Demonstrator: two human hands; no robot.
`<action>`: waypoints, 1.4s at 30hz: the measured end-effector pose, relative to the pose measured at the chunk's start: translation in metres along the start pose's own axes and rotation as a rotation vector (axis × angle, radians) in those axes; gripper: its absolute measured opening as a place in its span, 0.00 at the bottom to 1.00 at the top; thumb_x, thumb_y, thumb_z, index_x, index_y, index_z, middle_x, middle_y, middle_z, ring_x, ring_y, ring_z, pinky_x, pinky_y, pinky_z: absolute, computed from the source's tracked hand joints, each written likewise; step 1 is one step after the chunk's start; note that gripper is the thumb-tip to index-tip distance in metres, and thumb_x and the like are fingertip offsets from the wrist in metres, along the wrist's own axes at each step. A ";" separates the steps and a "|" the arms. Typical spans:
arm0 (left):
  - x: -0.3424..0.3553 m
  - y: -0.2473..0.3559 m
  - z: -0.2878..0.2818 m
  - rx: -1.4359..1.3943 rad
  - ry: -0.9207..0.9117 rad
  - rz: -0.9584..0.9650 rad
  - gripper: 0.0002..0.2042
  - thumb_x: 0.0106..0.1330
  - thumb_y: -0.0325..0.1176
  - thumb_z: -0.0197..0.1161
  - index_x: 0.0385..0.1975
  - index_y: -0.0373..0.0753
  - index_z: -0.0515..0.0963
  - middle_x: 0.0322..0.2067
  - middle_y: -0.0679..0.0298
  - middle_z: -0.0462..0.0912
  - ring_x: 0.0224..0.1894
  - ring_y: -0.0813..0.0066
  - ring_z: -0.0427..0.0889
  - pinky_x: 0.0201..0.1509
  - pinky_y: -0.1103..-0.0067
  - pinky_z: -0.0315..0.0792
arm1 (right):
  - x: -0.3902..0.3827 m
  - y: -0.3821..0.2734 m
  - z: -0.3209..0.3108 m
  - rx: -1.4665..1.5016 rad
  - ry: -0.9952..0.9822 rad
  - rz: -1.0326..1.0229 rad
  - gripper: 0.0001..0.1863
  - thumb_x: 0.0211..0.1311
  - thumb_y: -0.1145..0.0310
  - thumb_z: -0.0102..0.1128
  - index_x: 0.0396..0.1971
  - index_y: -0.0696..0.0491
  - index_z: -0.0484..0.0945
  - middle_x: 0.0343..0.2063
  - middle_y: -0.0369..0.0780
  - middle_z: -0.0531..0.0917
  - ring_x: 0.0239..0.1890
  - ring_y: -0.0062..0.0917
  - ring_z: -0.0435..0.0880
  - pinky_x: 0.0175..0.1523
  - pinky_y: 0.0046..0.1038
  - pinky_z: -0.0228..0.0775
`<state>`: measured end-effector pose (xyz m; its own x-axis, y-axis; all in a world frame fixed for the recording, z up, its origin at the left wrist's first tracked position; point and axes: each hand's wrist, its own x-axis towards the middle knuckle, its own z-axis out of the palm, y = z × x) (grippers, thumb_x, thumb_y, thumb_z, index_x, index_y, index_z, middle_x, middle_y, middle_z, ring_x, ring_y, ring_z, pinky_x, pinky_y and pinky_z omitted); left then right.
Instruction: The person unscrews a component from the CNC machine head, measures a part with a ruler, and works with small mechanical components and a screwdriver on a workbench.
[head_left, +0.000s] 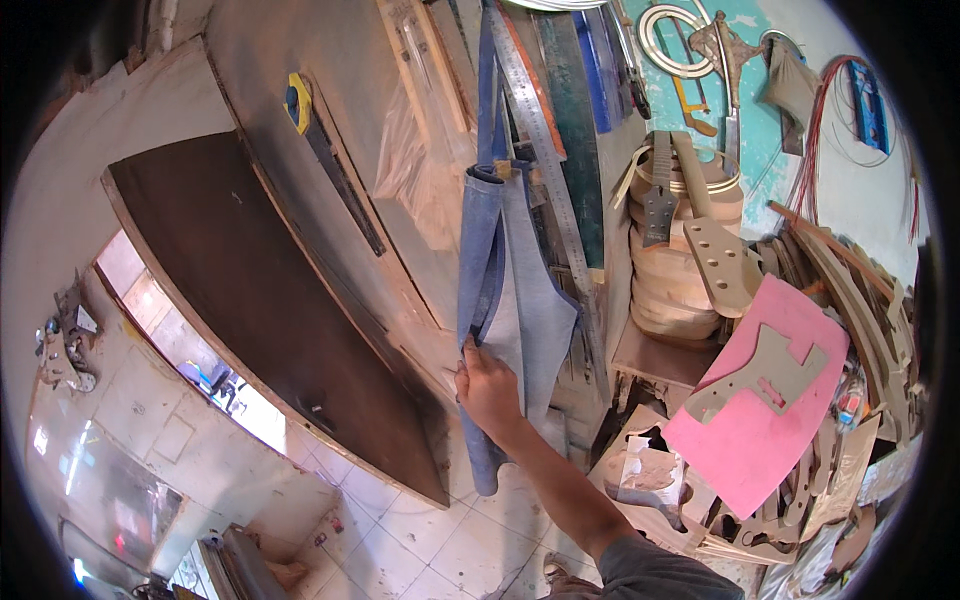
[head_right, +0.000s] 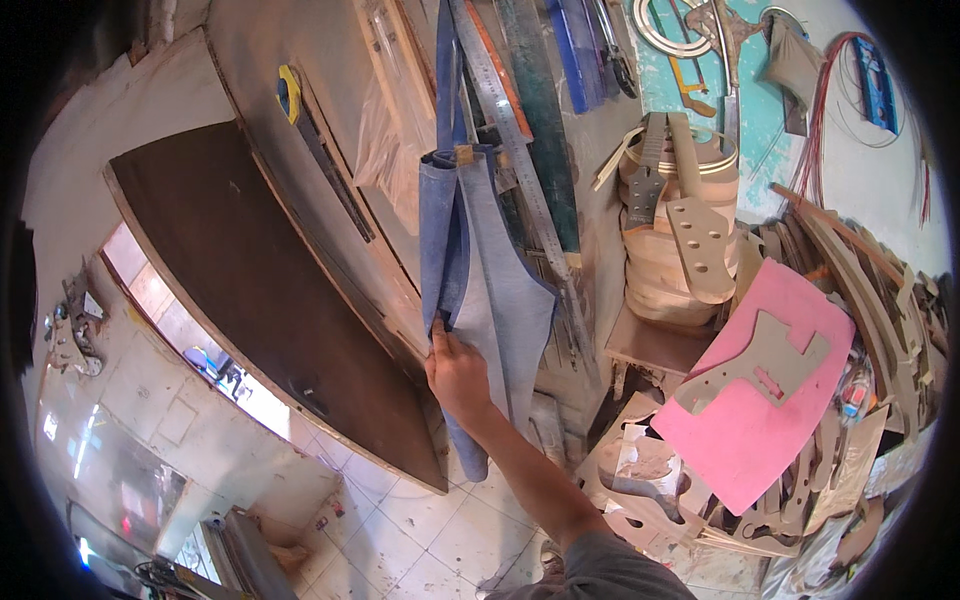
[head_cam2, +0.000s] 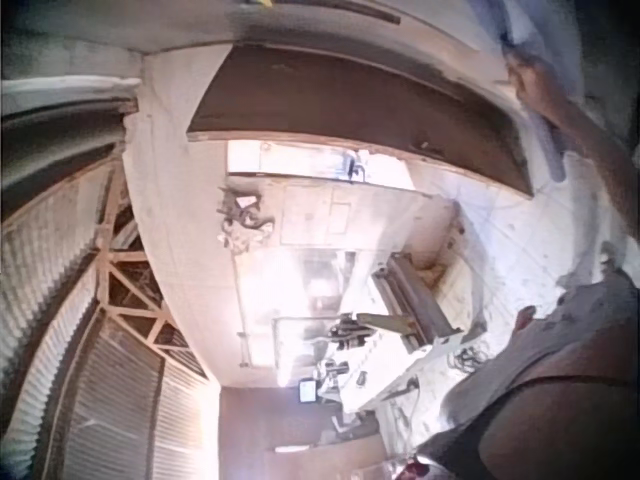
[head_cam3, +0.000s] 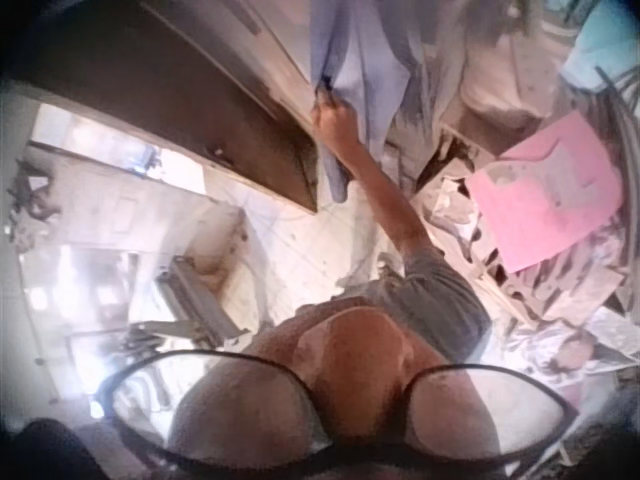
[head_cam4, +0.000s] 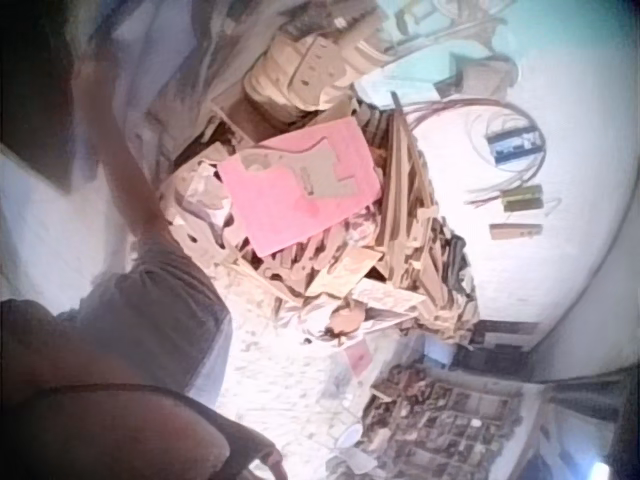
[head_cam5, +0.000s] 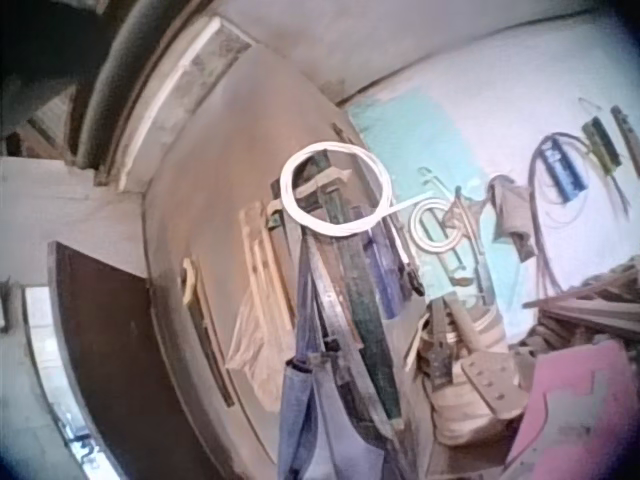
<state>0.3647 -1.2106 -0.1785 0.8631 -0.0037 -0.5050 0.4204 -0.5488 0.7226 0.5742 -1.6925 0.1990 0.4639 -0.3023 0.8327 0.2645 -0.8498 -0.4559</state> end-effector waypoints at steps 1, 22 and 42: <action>0.001 0.000 0.003 -0.001 -0.006 -0.007 0.21 0.71 0.49 0.63 0.53 0.39 0.84 0.45 0.59 0.88 0.49 0.67 0.85 0.51 0.69 0.79 | -0.001 0.003 -0.002 -0.003 -0.021 0.020 0.32 0.57 0.73 0.62 0.65 0.65 0.73 0.31 0.46 0.82 0.28 0.42 0.83 0.38 0.39 0.79; -0.253 -0.179 0.166 -0.071 0.483 -0.331 0.19 0.60 0.44 0.64 0.48 0.44 0.88 0.47 0.50 0.88 0.50 0.48 0.86 0.55 0.60 0.80 | -0.135 0.134 0.015 0.325 -0.141 -0.133 0.22 0.72 0.60 0.64 0.54 0.63 0.77 0.49 0.54 0.82 0.49 0.43 0.83 0.55 0.45 0.76; -0.707 -0.294 0.470 -1.107 1.277 -1.421 0.17 0.59 0.40 0.62 0.44 0.42 0.89 0.46 0.49 0.89 0.52 0.51 0.87 0.59 0.63 0.80 | -0.667 -0.338 -0.043 0.223 -2.081 -0.749 0.18 0.65 0.67 0.70 0.48 0.62 0.79 0.42 0.52 0.84 0.41 0.39 0.86 0.44 0.43 0.79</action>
<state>-0.5005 -1.4394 -0.2554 -0.5933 0.4968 -0.6335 0.3001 0.8667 0.3986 0.1391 -1.2224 -0.1894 0.1981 0.8322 -0.5179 0.7620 -0.4631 -0.4527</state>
